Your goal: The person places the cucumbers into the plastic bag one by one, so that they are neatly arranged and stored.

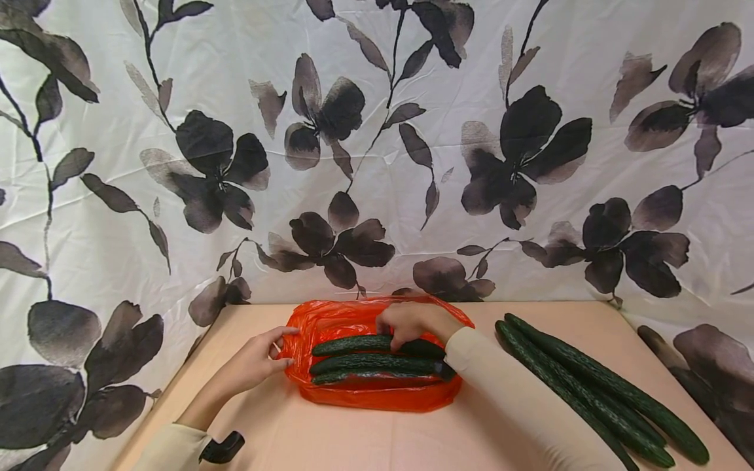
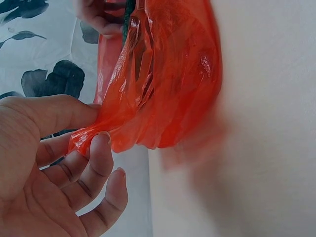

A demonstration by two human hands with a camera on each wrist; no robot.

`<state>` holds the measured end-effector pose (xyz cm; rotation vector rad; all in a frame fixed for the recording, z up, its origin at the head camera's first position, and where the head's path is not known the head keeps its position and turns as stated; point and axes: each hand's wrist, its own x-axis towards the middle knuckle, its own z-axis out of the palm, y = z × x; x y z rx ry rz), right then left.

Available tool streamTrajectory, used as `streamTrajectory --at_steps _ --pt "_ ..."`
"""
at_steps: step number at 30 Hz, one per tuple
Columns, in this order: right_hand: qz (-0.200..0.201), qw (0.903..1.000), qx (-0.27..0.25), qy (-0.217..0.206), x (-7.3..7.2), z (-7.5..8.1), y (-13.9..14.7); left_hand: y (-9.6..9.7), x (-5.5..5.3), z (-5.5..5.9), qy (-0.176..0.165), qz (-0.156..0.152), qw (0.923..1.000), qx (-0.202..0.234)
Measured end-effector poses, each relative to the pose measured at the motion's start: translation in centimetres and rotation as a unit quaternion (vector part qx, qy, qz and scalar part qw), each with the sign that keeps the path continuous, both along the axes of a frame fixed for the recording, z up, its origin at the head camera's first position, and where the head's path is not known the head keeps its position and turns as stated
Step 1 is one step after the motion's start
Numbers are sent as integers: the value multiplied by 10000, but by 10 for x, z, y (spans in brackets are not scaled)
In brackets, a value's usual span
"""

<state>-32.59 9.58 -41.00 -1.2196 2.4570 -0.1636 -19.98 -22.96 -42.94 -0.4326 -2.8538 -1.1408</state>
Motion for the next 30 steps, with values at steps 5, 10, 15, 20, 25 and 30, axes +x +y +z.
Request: streamTrajectory --at_steps 5,10,15,20,25,30 --pt "-23 10000 13 -5 0 -1 -1 0 0 -1 -4 -30 10000 0" --pt "-22 10000 11 -10 0 -4 -2 1 0 -1 -28 -41 10000 -15" --pt "122 9999 92 -56 -1 -8 -2 2 0 -1 -12 -73 10000 18" --pt "288 9995 81 -30 -2 -8 3 2 1 -1 8 -67 10000 18" --pt "305 9995 -34 0 -4 -7 16 2 0 -1 16 -81 10000 25" --pt "229 9997 -20 51 -3 -5 27 2 0 0 28 -53 10000 24"
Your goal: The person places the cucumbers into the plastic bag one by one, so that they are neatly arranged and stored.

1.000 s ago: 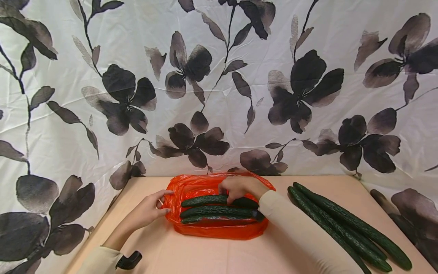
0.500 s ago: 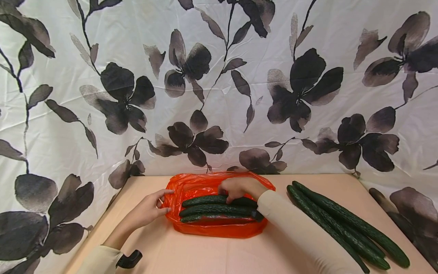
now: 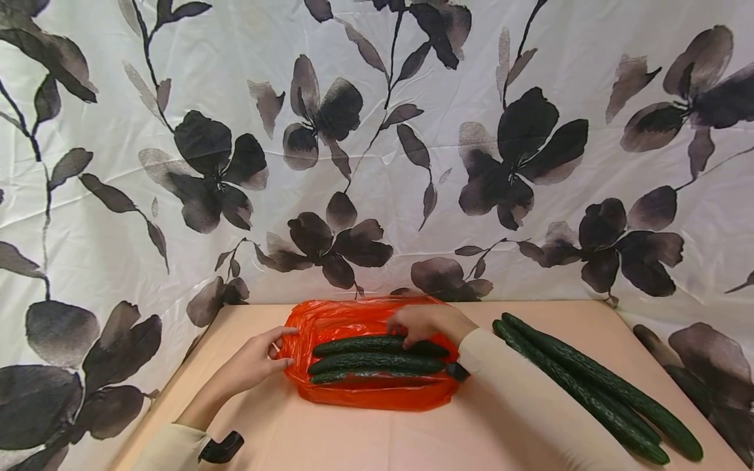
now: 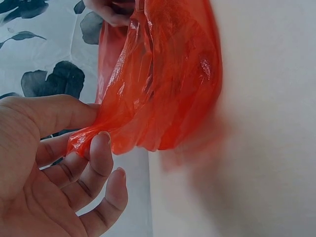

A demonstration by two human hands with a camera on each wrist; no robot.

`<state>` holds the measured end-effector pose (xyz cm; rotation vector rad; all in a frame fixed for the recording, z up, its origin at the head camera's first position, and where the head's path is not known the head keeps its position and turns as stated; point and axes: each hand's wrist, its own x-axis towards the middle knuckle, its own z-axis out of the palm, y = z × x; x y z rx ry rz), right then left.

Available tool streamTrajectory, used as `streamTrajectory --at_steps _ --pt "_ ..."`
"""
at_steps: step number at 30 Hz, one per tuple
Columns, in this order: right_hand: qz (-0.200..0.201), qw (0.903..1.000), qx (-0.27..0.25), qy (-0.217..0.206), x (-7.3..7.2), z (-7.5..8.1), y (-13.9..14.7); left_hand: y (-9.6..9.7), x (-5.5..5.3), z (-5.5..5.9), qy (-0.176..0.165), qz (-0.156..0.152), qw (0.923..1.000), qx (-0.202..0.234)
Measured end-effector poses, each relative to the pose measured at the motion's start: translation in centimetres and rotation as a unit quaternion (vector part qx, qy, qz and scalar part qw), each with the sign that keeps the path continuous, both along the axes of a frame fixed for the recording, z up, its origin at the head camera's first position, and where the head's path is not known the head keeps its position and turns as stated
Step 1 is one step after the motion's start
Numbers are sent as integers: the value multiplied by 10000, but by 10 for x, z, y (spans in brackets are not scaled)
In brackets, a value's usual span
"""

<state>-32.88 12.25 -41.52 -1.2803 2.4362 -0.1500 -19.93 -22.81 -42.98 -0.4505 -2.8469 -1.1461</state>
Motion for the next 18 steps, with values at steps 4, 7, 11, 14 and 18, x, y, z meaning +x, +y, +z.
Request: streamTrajectory --at_steps 4,7,11,14,18 --pt "-19 10000 -21 34 2 0 7 0 -1 -1 1 -7 10000 9" --pt "-122 9999 -78 -51 4 2 12 0 -1 -2 -13 -27 10000 30" --pt "-288 9992 -201 -215 5 6 21 -1 0 -2 -22 -32 10000 24" --pt "-351 9985 -300 -292 5 9 29 -1 0 -2 -25 -17 10000 20" --pt "-390 9965 -580 -469 6 14 40 -1 1 -1 -28 -13 10000 32"
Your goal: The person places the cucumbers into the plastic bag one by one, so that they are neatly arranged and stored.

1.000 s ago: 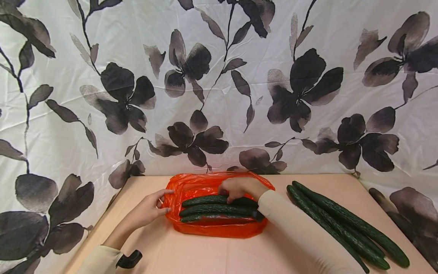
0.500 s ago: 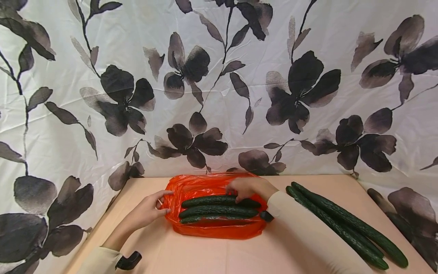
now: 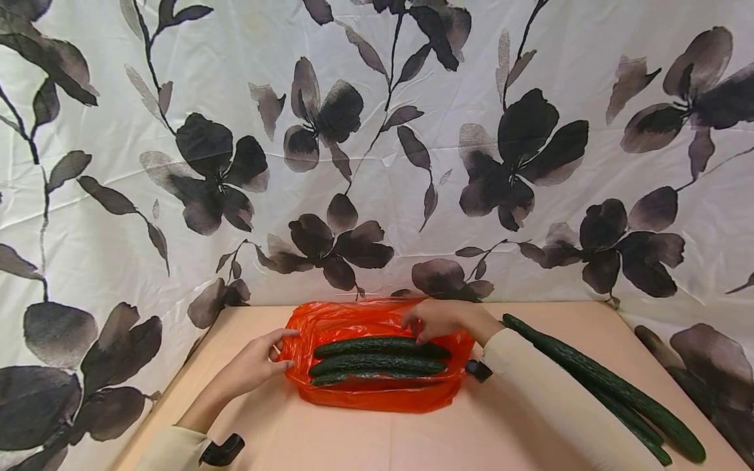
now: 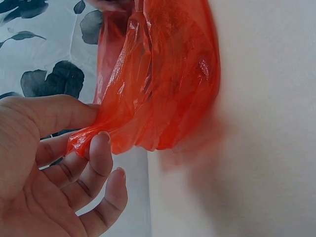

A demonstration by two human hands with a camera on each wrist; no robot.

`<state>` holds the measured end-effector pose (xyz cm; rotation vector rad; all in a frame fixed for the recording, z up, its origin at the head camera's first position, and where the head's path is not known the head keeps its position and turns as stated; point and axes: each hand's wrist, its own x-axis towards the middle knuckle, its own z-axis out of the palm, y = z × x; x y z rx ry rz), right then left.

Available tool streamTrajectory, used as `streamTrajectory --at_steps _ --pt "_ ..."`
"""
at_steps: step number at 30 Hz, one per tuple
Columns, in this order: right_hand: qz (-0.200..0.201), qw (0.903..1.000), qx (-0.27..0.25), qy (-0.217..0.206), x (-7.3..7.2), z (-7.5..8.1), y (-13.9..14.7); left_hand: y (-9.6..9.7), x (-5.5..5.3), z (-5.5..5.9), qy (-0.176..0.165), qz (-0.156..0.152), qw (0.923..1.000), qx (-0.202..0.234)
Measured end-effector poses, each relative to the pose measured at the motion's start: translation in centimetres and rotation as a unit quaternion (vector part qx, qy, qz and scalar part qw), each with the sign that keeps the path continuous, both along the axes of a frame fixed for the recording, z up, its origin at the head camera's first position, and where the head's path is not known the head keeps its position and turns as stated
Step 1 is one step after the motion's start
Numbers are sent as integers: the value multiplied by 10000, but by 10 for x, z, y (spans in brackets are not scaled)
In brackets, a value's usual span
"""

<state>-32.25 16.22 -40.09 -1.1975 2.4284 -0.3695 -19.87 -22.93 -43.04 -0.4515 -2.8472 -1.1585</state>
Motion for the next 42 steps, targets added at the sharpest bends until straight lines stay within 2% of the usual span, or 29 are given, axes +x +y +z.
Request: streamTrajectory --at_steps 7,20,26,33,37,42 --pt "-56 9971 -697 -315 7 8 25 0 -1 0 73 -49 10000 7" --pt "-431 9929 -1048 -373 28 32 74 2 -2 0 105 -87 9999 53" --pt "-522 9899 -1233 -459 33 33 94 2 -2 0 108 -47 9999 34" --pt "-551 9896 -1303 -280 40 32 116 0 -1 0 120 -40 9999 26" --pt "-654 9890 -1318 -169 43 33 130 -1 -1 0 152 -71 9999 31" --pt "-908 9871 -1278 -328 51 32 150 -1 -1 -1 174 -90 9998 -10"
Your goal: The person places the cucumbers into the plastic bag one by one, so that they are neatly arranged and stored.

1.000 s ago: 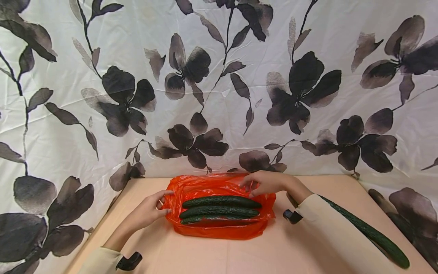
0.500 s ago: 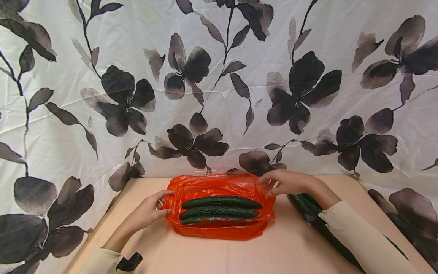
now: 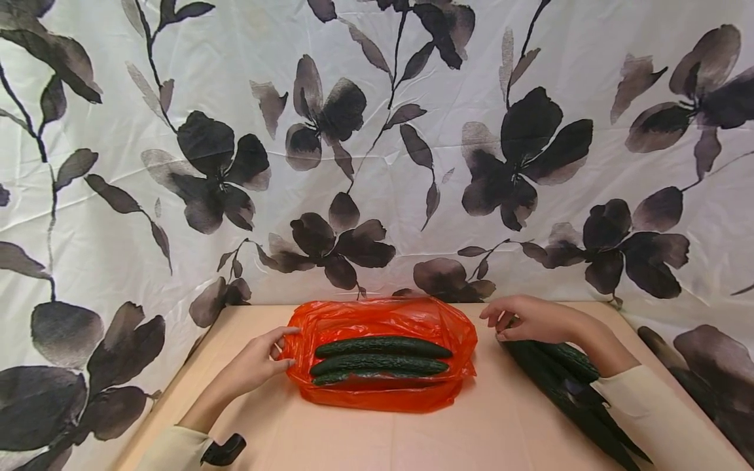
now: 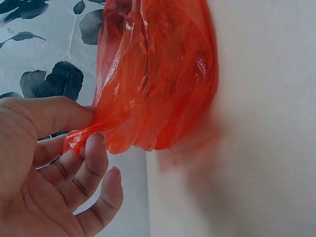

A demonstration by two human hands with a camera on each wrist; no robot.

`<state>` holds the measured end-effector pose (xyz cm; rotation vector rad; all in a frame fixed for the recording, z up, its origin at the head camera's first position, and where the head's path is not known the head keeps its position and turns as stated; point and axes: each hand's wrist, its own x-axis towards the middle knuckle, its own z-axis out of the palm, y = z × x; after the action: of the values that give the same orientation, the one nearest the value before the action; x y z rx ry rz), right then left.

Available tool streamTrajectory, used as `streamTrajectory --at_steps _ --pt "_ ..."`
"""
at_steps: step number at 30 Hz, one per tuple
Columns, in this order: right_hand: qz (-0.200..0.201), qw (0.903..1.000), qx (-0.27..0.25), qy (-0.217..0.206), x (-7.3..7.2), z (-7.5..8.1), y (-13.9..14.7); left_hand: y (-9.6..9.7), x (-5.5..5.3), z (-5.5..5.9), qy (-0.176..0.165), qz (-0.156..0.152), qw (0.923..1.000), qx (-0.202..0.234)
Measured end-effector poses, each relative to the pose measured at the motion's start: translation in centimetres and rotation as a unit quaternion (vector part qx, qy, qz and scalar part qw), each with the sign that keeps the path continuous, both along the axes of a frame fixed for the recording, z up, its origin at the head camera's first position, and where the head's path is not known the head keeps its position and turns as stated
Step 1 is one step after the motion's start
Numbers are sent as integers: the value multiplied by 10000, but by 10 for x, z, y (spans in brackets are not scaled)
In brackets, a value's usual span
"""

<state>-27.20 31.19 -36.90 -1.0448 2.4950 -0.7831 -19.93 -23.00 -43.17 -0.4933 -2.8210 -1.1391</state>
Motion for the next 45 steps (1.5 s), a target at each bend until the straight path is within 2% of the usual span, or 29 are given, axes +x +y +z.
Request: streamTrajectory --at_steps 8,14,27,33,38,45 --pt "-200 9997 -87 -122 15 -7 32 3 -1 1 50 -11 10000 -18" --pt "-367 9992 -47 -173 21 -11 53 3 0 2 76 38 10000 -43" --pt "-571 9965 371 487 28 -17 90 0 -1 0 113 -7 9999 37" --pt "-979 9941 357 304 34 -24 101 -1 1 1 100 -19 9999 57" --pt "-1116 9931 262 265 38 -33 109 -2 2 2 131 -58 9999 74" --pt "-1296 9907 303 -287 41 -39 116 -2 2 2 134 -31 9999 70"
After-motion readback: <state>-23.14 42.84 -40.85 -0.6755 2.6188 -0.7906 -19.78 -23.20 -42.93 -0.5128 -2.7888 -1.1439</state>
